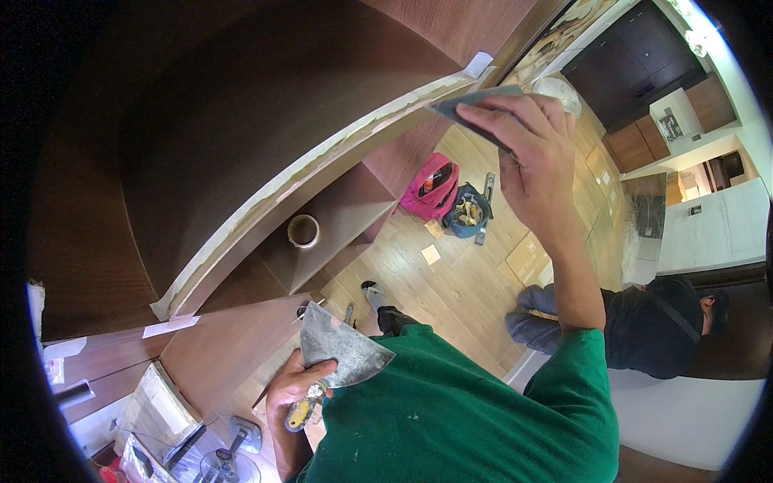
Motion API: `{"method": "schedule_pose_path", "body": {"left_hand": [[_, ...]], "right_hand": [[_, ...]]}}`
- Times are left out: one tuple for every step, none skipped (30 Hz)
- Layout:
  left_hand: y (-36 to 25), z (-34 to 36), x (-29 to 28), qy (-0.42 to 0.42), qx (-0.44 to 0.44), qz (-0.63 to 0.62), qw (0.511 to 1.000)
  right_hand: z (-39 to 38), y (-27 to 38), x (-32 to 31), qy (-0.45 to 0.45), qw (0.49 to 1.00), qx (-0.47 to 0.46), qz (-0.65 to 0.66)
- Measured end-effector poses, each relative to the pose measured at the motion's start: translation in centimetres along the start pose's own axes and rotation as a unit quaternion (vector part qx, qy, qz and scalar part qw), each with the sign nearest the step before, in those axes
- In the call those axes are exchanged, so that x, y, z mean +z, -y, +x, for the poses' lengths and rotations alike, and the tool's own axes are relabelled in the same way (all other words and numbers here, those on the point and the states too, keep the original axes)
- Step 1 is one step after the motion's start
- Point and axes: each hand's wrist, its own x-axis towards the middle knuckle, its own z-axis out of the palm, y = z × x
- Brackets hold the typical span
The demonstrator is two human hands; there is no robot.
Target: The person scrapes a surface with a putty knife and then sands a wooden cabinet edge with a sanding block. The person moves between a restroom and a room with wooden cabinets, performing scraping and sanding actions on different surfaces.
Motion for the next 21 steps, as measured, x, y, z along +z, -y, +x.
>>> {"method": "schedule_pose_path", "body": {"left_hand": [[-0.1,0.0,0.0,-0.005,0.005,0.007,1.0],[-0.2,0.1,0.1,-0.008,0.002,-0.001,1.0],[-0.2,0.1,0.2,-0.01,0.004,-0.005,1.0],[-0.3,0.3,0.2,-0.007,0.009,-0.004,1.0],[-0.3,0.4,0.2,-0.004,0.002,-0.006,1.0],[-0.3,0.6,0.2,0.004,-0.003,-0.004,1.0],[-0.4,0.8,0.2,0.013,-0.008,-0.001,1.0],[-0.4,1.0,0.3,0.011,-0.01,0.0,1.0],[-0.4,1.2,0.4,0.011,-0.013,0.002,1.0],[-0.4,1.5,0.5,0.012,-0.014,0.014,1.0],[-0.5,1.6,0.6,0.016,-0.015,0.007,1.0],[-0.5,1.8,0.8,0.021,-0.014,0.009,1.0],[-0.5,1.9,1.0,0.024,-0.011,0.01,1.0],[-0.6,1.9,1.1,0.025,-0.015,0.011,1.0],[-0.7,1.9,1.2,0.027,-0.019,0.013,0.999],[-0.7,1.8,1.4,0.031,-0.016,0.017,0.999],[-0.7,1.8,1.4,0.022,-0.017,0.015,0.999],[-0.8,1.8,1.5,0.017,-0.011,0.016,1.0],[-0.8,1.8,1.5,0.011,-0.004,0.017,1.0],[-0.8,1.8,1.5,0.015,-0.008,0.016,1.0],[-0.8,1.8,1.5,0.019,-0.011,0.013,1.0]], "right_hand": [[0.1,-0.2,0.0,-0.007,1.0,0.004,0.002],[0.1,-0.3,0.0,-0.015,1.0,0.009,0.003],[0.2,-0.4,0.1,-0.01,1.0,0.007,0.002],[0.1,-0.5,0.1,-0.006,1.0,0.005,0.0],[0.1,-0.6,0.2,0.021,1.0,0.002,-0.006],[0.1,-0.8,0.2,0.001,1.0,0.006,-0.004],[0.0,-0.9,0.1,0.004,1.0,0.01,-0.006],[-0.1,-1.2,0.1,-0.022,1.0,0.009,-0.006],[-0.2,-1.4,0.0,0.004,1.0,0.016,-0.011],[-0.3,-1.7,0.0,0.001,1.0,0.019,-0.014],[-0.4,-2.0,0.0,0.007,0.999,0.027,-0.019],[-0.5,-2.2,-0.1,0.001,1.0,0.023,-0.016],[-0.6,-2.4,-0.1,0.003,1.0,0.022,-0.015],[-0.8,-2.6,-0.3,0.026,0.999,0.021,-0.017],[-0.9,-2.7,-0.3,0.007,0.999,0.025,-0.02],[-0.9,-2.8,-0.3,0.008,0.999,0.029,-0.027],[-0.9,-2.9,-0.4,-0.023,0.999,0.026,-0.036],[-0.8,-2.9,-0.3,0.005,0.999,0.035,-0.031],[-0.7,-3.0,-0.2,-0.001,0.999,0.036,-0.028],[-0.6,-2.9,-0.2,0.002,0.999,0.042,-0.023],[-0.5,-2.9,0.0,-0.008,0.999,0.033,-0.023]]}}
